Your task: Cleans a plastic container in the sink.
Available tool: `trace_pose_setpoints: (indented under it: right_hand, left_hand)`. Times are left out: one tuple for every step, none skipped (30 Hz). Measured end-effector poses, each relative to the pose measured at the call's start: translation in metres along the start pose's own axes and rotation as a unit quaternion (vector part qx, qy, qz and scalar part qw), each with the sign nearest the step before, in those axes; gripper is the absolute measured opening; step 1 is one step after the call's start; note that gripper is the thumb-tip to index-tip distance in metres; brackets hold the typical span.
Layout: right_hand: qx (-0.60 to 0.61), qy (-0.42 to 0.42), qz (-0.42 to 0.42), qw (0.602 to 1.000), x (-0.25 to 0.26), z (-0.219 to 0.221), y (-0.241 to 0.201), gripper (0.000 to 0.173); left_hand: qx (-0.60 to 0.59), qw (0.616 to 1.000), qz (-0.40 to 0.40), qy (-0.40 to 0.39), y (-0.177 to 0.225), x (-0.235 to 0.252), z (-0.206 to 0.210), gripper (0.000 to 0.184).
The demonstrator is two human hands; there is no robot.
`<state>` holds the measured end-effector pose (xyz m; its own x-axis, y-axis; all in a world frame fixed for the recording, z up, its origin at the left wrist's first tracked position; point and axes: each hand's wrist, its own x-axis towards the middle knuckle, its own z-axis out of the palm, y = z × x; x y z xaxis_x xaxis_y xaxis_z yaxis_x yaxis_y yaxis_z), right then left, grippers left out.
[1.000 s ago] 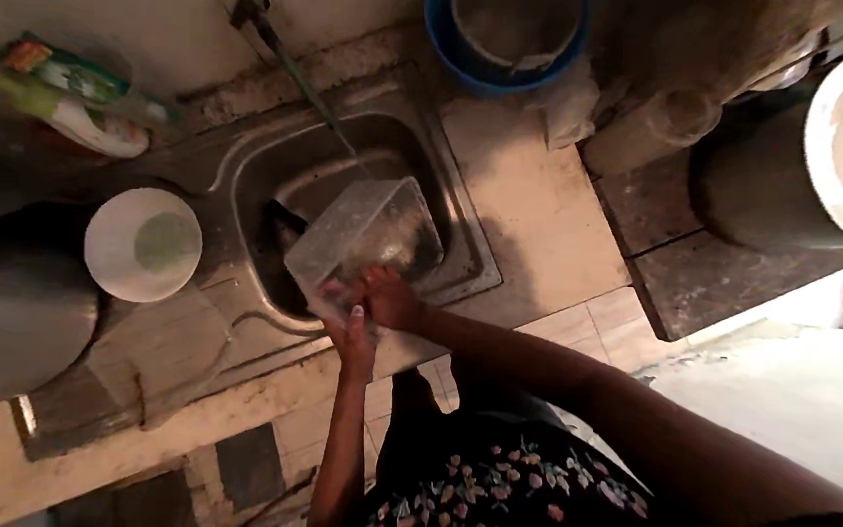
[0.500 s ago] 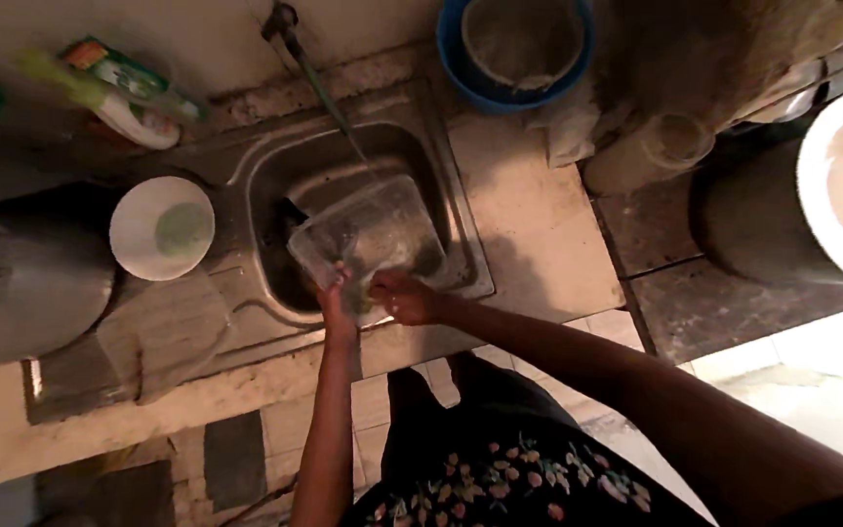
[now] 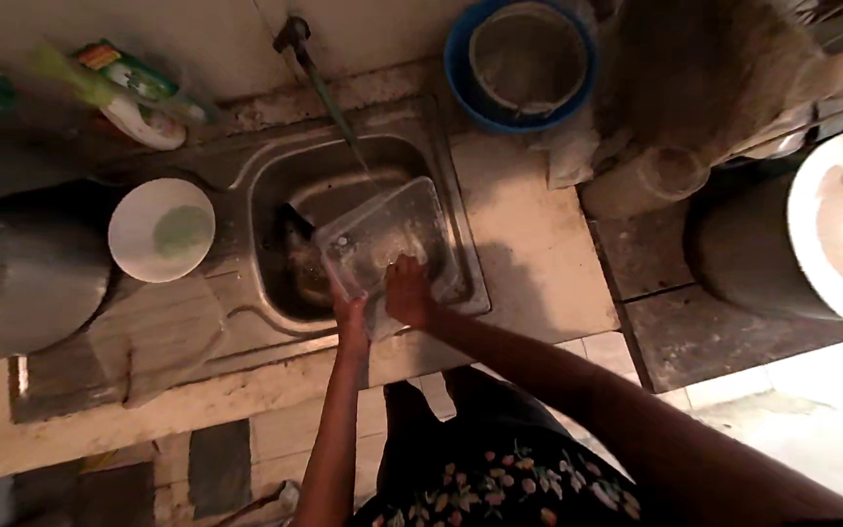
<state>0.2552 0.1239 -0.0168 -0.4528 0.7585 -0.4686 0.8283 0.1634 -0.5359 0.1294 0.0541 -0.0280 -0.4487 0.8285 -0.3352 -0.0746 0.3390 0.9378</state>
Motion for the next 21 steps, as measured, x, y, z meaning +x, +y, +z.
trace_pose_setpoints:
  right_hand:
    - [0.049,0.007,0.004,0.999,-0.004,0.009,-0.017,0.061]
    - [0.094,0.006,-0.013,0.995,-0.006,0.02,-0.03,0.06]
    - [0.108,-0.022,-0.049,0.993,-0.005,0.026,-0.034,0.063]
    - [0.094,-0.044,-0.08,0.991,-0.001,0.024,-0.031,0.062]
    - [0.061,-0.058,-0.099,0.992,0.002,0.016,-0.024,0.06]
    - [0.025,-0.068,-0.1,0.992,0.004,0.006,-0.013,0.058]
    - [-0.001,-0.079,-0.083,0.993,0.004,-0.003,0.001,0.056]
    - [-0.023,-0.083,-0.06,0.994,0.005,-0.009,0.013,0.054]
    - [-0.032,-0.085,-0.048,0.995,0.006,-0.012,0.02,0.055]
    - [-0.031,-0.085,-0.056,0.994,0.008,-0.013,0.021,0.057]
    - [-0.02,-0.089,-0.078,0.993,0.007,-0.009,0.016,0.058]
    - [-0.004,-0.087,-0.113,0.99,0.007,0.0,0.01,0.055]
    - [0.017,-0.083,-0.142,0.986,0.008,0.009,0.005,0.052]
    - [0.033,-0.082,-0.168,0.982,0.008,0.013,0.001,0.051]
    - [0.027,-0.086,-0.184,0.979,0.007,0.014,0.001,0.05]
    - [0.001,-0.091,-0.187,0.978,0.004,0.009,0.004,0.05]
    - [-0.035,-0.094,-0.177,0.979,0.0,0.0,0.01,0.051]
    - [-0.068,-0.077,-0.164,0.981,-0.002,-0.011,0.022,0.051]
    - [-0.102,-0.052,-0.159,0.981,-0.002,-0.023,0.036,0.05]
    - [-0.131,-0.022,-0.156,0.979,-0.002,-0.034,0.046,0.043]
    - [-0.153,-0.011,-0.152,0.976,0.001,-0.038,0.051,0.04]
  left_hand:
    - [0.014,1.0,0.018,-0.001,0.003,0.003,0.002,0.091]
    - [0.019,1.0,0.02,0.0,0.005,0.006,0.001,0.092]
    - [0.015,1.0,0.008,0.0,0.008,0.009,-0.001,0.086]
    - [0.003,1.0,-0.02,-0.003,0.013,0.012,-0.004,0.077]
    - [0.001,0.999,-0.047,-0.006,0.019,0.015,-0.006,0.07]
    - [0.018,0.998,-0.066,-0.011,0.023,0.013,-0.007,0.063]
    - [0.058,0.995,-0.079,-0.02,0.024,0.007,-0.007,0.055]
    - [0.122,0.989,-0.085,-0.024,0.025,-0.001,-0.004,0.047]
    - [0.207,0.974,-0.085,-0.031,0.024,-0.01,0.003,0.042]
    - [0.292,0.953,-0.072,-0.033,0.025,-0.018,0.012,0.038]
    - [0.353,0.934,-0.052,-0.028,0.028,-0.026,0.019,0.039]
    - [0.394,0.918,-0.039,-0.022,0.034,-0.031,0.022,0.046]
    - [0.419,0.907,-0.03,-0.018,0.045,-0.033,0.021,0.056]
    - [0.433,0.901,-0.014,-0.014,0.056,-0.032,0.015,0.061]
    - [0.443,0.897,-0.001,-0.011,0.064,-0.034,0.008,0.061]
    - [0.45,0.893,0.002,-0.013,0.07,-0.038,0.002,0.06]
    - [0.453,0.891,-0.001,-0.016,0.072,-0.04,-0.003,0.06]
    - [0.456,0.89,0.0,-0.014,0.071,-0.041,-0.007,0.061]
    - [0.457,0.89,0.006,-0.007,0.068,-0.039,-0.011,0.062]
    - [0.459,0.889,0.016,0.0,0.065,-0.038,-0.013,0.062]
    - [0.462,0.886,0.022,0.004,0.065,-0.037,-0.013,0.061]
